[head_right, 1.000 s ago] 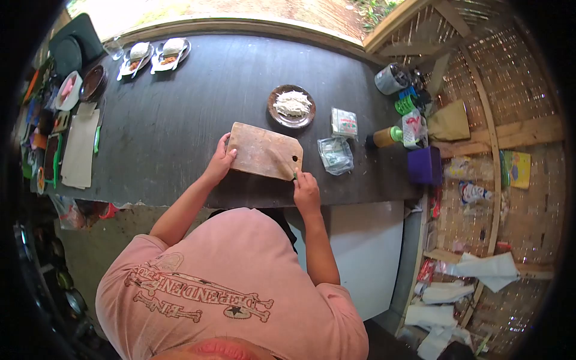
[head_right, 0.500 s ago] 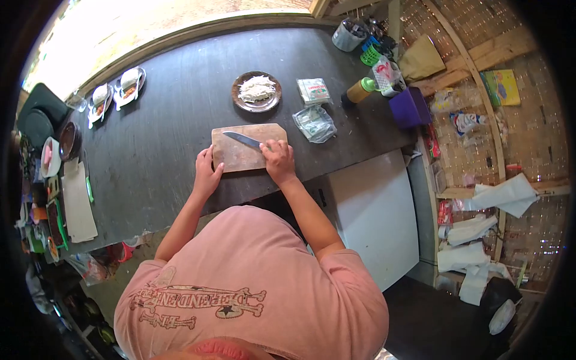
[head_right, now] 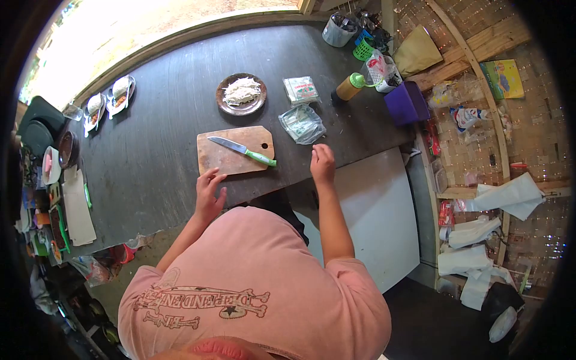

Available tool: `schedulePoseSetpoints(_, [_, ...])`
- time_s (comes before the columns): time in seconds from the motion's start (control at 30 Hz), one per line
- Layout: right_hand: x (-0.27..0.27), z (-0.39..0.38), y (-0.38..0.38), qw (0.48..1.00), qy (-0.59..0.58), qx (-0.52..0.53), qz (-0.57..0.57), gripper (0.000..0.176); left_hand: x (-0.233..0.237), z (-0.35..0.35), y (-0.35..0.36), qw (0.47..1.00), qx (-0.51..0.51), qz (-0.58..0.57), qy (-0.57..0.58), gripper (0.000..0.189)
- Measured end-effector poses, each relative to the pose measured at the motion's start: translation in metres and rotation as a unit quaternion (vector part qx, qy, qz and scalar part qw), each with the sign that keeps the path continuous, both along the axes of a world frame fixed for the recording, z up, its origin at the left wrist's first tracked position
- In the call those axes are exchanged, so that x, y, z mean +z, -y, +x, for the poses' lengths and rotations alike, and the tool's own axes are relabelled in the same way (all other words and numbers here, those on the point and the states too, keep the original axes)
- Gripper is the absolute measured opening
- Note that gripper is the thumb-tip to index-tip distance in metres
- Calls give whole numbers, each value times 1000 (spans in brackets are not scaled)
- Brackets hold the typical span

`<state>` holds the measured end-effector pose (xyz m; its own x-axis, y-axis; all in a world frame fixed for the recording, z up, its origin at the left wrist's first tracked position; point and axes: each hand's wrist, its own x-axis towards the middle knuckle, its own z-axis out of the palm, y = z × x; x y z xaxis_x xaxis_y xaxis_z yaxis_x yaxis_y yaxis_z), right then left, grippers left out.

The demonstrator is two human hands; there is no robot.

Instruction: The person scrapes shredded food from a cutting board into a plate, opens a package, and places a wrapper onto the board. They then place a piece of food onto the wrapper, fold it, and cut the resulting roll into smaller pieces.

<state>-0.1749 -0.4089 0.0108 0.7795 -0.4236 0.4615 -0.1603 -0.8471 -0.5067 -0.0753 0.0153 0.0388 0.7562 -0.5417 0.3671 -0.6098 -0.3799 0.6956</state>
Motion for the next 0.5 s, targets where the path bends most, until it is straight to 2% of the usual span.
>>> schedulePoseSetpoints(0.07, [-1,19,32,1000,4,11,-25,21,6,0,25,1000,-27,2,-2,49])
schedulePoseSetpoints(0.13, [0,43,56,986,8,126,-107,15,12,5,57,998,-68,-8,16,44])
schedulePoseSetpoints(0.17, [1,52,65,986,16,128,-104,15,16,6,73,998,-65,-3,23,44])
schedulePoseSetpoints(0.23, [3,65,79,964,-86,213,-133,10,28,6,107,993,-113,-9,-20,43])
schedulePoseSetpoints(0.3, [7,74,85,955,-88,231,-162,8,38,8,139,993,-117,-4,-22,40])
schedulePoseSetpoints(0.33, [9,78,88,945,-97,245,-194,7,42,10,154,990,-138,8,17,38])
schedulePoseSetpoints(0.37, [11,82,90,946,-90,247,-192,7,46,13,170,985,-159,21,56,35])
schedulePoseSetpoints(0.43, [17,86,90,929,-132,276,-207,9,49,17,202,984,-165,28,59,31])
schedulePoseSetpoints(0.5, [21,92,94,930,-121,292,-190,9,38,22,232,984,-153,60,71,27])
